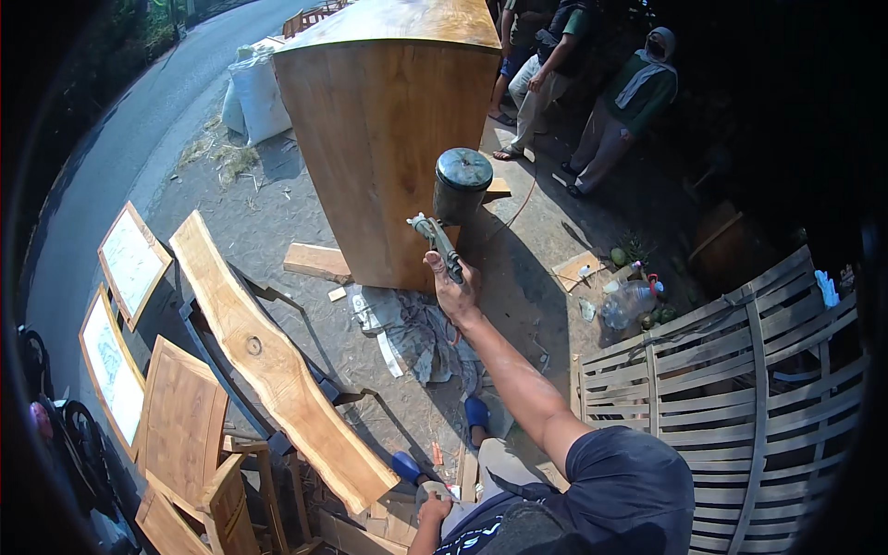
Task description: The person spray paints a wooden cabinet or storage unit using a spray gun, covering the top and sides of the piece.
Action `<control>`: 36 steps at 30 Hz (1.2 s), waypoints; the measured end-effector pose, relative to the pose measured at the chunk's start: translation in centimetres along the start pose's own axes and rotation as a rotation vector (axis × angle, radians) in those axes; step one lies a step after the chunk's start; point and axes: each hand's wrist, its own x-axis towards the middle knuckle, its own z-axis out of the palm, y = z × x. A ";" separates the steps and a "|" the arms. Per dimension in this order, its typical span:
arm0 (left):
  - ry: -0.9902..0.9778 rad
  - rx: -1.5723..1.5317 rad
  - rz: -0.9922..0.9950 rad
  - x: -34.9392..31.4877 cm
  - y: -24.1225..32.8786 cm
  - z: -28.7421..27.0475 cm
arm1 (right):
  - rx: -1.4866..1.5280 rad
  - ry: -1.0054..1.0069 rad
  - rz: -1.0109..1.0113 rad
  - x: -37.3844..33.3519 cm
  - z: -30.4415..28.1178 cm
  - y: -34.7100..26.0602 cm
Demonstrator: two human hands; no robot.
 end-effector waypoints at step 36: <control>0.295 -0.828 0.614 -6.6 -15.5 3.4 | 0.101 -0.439 0.226 -24.2 -10.3 3.3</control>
